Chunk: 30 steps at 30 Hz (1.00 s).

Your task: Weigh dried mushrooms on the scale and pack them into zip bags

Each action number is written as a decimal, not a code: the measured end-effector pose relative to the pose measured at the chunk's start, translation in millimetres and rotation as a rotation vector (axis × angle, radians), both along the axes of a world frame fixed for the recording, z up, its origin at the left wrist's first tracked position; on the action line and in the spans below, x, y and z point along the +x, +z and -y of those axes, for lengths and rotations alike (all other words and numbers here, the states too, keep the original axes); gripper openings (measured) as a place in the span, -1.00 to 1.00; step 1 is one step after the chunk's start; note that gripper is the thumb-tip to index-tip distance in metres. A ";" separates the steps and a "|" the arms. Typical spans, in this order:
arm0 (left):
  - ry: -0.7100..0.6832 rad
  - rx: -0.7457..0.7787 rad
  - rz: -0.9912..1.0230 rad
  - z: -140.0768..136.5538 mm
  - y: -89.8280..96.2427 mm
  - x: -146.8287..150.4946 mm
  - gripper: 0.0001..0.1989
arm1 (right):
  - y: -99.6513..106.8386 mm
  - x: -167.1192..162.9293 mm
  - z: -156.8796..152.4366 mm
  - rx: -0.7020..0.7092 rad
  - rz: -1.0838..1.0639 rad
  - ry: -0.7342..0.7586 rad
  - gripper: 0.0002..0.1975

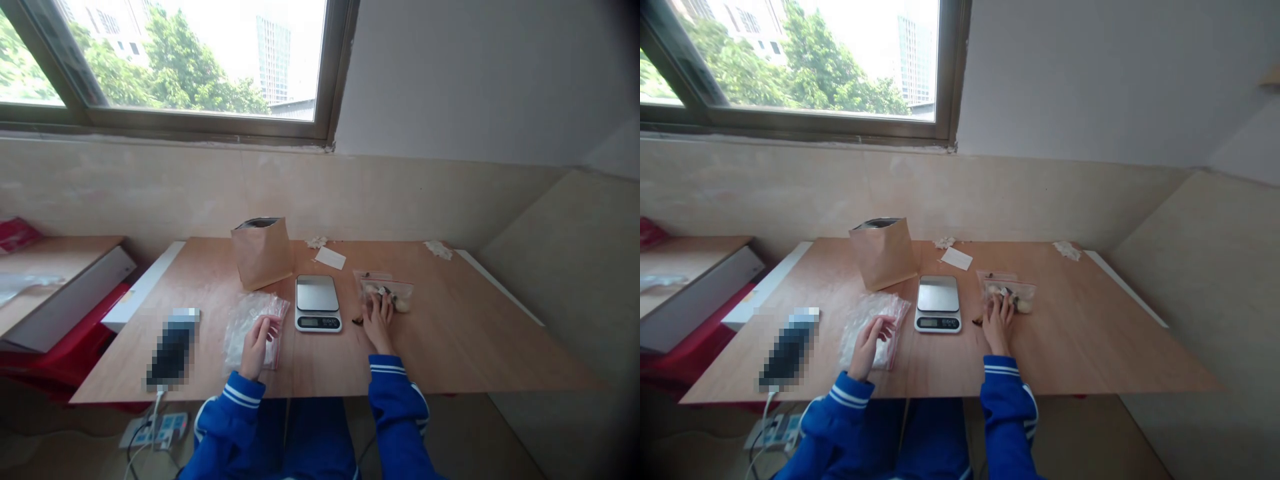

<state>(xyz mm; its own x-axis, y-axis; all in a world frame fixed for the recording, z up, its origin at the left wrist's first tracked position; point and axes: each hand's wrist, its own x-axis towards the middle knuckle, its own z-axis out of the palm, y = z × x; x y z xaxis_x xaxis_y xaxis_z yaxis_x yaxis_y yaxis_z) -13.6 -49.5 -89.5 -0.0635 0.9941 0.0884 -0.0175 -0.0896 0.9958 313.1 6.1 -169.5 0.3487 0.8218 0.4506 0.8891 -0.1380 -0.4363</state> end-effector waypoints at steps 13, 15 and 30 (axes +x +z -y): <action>0.642 0.416 -0.736 -130.0 109.4 -32.1 -0.58 | -9.3 -20.4 31.3 0.040 -0.123 0.293 -0.68; 0.625 0.350 -0.753 -156.1 121.5 -36.5 -0.61 | -4.3 -19.1 28.5 0.040 -0.149 0.291 -0.66; 0.528 0.392 -0.729 -92.7 107.1 -25.7 -0.73 | 58.2 -82.2 -39.2 0.037 -0.346 0.496 -0.72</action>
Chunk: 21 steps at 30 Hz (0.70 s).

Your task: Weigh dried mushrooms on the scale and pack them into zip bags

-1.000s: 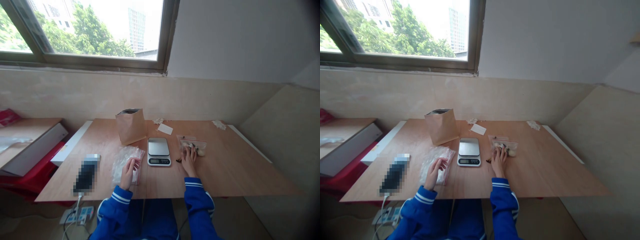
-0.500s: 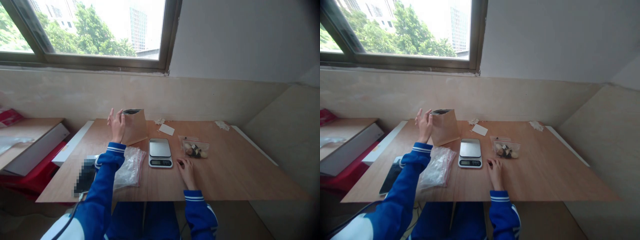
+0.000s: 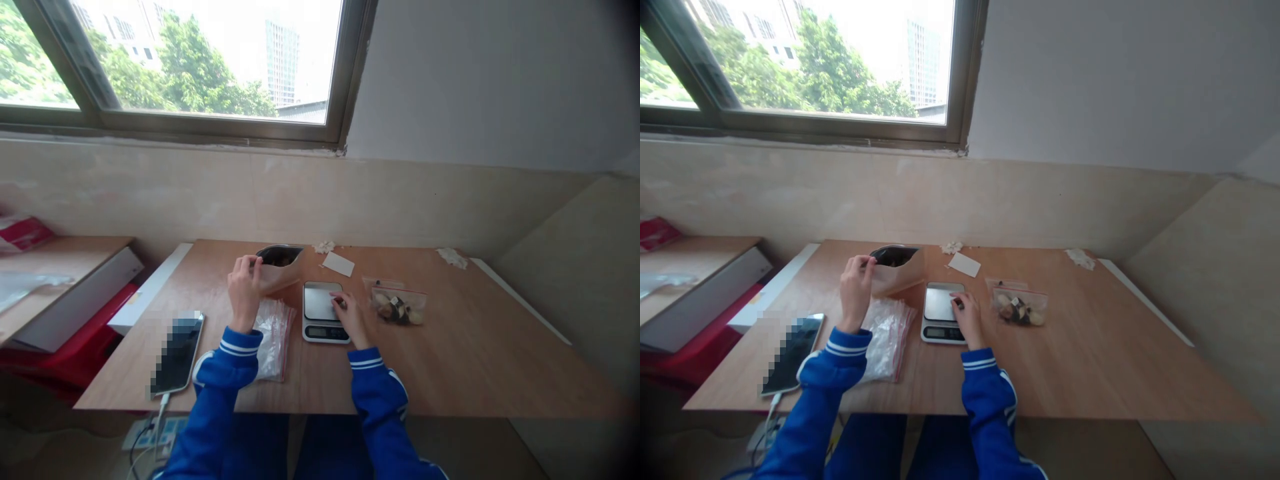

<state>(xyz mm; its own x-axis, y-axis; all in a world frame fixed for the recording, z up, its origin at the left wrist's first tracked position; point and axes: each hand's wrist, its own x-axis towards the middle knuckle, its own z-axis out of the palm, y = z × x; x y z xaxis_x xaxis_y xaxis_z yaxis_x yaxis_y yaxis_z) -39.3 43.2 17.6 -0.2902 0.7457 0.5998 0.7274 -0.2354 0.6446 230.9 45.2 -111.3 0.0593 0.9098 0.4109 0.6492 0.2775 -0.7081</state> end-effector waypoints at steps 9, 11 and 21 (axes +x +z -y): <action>-0.206 -0.215 0.172 55.6 -9.1 9.9 -0.77 | 77.3 -75.8 61.0 0.340 -0.127 -0.004 -0.72; -0.261 -0.249 0.101 62.0 -8.6 9.2 -0.83 | 92.9 -93.7 79.7 0.349 -0.039 0.131 -0.68; -0.281 -0.251 0.145 72.6 -26.1 12.0 -0.86 | 72.6 -115.9 80.6 -0.110 0.290 0.226 -0.59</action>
